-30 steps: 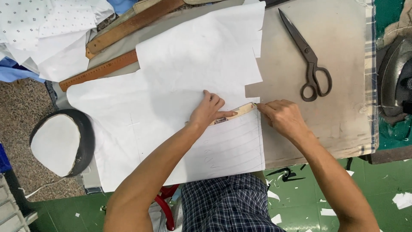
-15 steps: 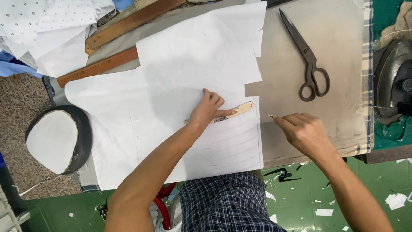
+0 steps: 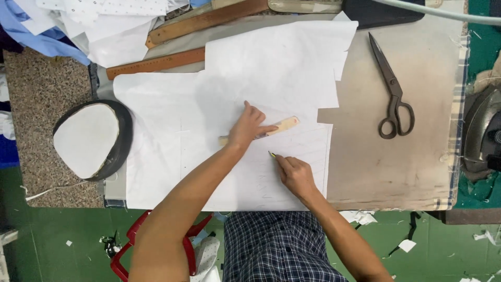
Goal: The person uses a ruler and pencil to draw multiple straight lines on a large sheet of white paper laid on a work table. The ruler is repositioned repeatedly to create parallel and intersecting lines across the paper surface.
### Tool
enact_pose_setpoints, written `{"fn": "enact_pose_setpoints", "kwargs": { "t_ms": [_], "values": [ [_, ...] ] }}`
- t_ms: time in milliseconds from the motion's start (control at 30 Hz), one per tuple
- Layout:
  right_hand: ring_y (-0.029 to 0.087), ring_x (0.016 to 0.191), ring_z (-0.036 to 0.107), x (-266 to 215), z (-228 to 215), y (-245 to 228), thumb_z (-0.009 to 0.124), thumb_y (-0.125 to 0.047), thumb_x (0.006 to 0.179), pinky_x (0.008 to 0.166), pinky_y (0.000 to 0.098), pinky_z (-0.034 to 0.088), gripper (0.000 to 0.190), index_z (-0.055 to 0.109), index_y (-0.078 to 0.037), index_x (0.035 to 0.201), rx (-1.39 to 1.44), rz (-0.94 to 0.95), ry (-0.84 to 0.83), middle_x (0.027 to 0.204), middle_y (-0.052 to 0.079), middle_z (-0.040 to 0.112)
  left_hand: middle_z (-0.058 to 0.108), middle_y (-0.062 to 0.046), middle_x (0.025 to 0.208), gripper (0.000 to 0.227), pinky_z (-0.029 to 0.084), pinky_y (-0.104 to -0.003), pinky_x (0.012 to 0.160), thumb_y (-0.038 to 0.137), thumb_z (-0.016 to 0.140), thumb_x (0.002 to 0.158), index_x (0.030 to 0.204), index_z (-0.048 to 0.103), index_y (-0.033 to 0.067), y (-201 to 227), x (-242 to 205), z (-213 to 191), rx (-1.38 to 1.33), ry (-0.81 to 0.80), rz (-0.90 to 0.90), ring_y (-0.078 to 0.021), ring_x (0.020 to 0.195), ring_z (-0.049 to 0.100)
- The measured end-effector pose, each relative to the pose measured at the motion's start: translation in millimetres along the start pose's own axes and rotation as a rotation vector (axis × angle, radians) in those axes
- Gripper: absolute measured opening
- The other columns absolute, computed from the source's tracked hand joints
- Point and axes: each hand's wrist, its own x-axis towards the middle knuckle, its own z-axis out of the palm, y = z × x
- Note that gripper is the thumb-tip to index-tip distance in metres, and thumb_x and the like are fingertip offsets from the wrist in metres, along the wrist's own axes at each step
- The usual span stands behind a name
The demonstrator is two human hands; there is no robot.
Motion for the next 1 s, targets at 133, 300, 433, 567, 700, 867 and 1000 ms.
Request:
{"fn": "enact_pose_setpoints", "kwargs": {
  "t_ms": [133,300,433,567,700,867,1000],
  "values": [
    [0.016,0.062,0.069,-2,3,-12,0.068,-0.006,0.088,0.056,0.0253,0.055,0.020,0.077,-0.014,0.104,0.114,-0.013,-0.086,0.068,0.004,0.071,0.042,-0.012,0.137,0.082,0.026,-0.061,0.115,0.039,0.057,0.099,0.159,0.003,0.0460,-7,-37,45,-0.129,-0.045,-0.091,-0.0305,0.131,0.039],
    [0.018,0.060,0.072,16,-6,-17,0.068,-0.007,0.090,0.056,0.0262,0.056,0.017,0.076,-0.011,0.104,0.066,0.142,0.036,0.070,0.007,0.075,0.055,-0.010,0.118,0.042,0.034,-0.051,0.115,0.024,0.058,0.101,0.142,0.057,0.0277,44,-52,129,-0.641,0.438,-0.465,-0.0254,0.125,0.050],
    [0.021,0.058,0.073,20,8,-20,0.067,-0.006,0.091,0.054,0.0293,0.056,0.016,0.075,-0.004,0.104,0.098,0.179,0.033,0.070,0.011,0.076,0.046,-0.018,0.148,0.045,0.023,-0.057,0.122,0.034,0.049,0.106,0.150,0.049,0.0214,66,-73,113,-1.028,0.490,-0.569,-0.0334,0.144,0.037],
    [0.025,0.060,0.074,5,15,-3,0.068,-0.008,0.091,0.055,0.0341,0.056,0.015,0.075,-0.004,0.103,0.016,0.266,0.121,0.070,0.013,0.075,0.025,-0.011,0.166,0.050,0.007,-0.055,0.124,0.040,0.039,0.108,0.156,0.040,0.0247,87,-70,122,-1.162,0.501,-0.633,-0.0297,0.154,0.019],
    [0.039,0.093,0.074,-15,5,-6,0.066,-0.007,0.097,0.080,0.0488,0.061,0.025,0.067,0.002,0.121,0.145,0.415,0.242,0.098,0.022,0.077,0.027,-0.012,0.166,0.052,0.005,-0.055,0.124,0.041,0.043,0.106,0.155,0.042,0.0239,77,-70,119,-1.181,0.526,-0.643,-0.0298,0.154,0.020],
    [0.038,0.115,0.066,19,18,11,0.066,-0.009,0.099,0.098,0.0514,0.055,0.024,0.070,-0.008,0.123,0.183,0.374,0.367,0.119,0.015,0.075,0.030,-0.018,0.164,0.056,0.007,-0.058,0.123,0.043,0.044,0.106,0.156,0.041,0.0193,48,-53,125,-1.123,0.607,-0.621,-0.0355,0.152,0.023],
    [0.025,0.092,0.076,11,1,-21,0.067,-0.009,0.102,0.084,0.0357,0.061,0.015,0.075,-0.008,0.114,0.042,0.351,0.447,0.098,0.007,0.079,0.023,-0.022,0.165,0.063,0.006,-0.064,0.122,0.050,0.043,0.104,0.157,0.038,0.0176,48,-61,131,-1.115,0.630,-0.542,-0.0390,0.154,0.016]
  ]
}}
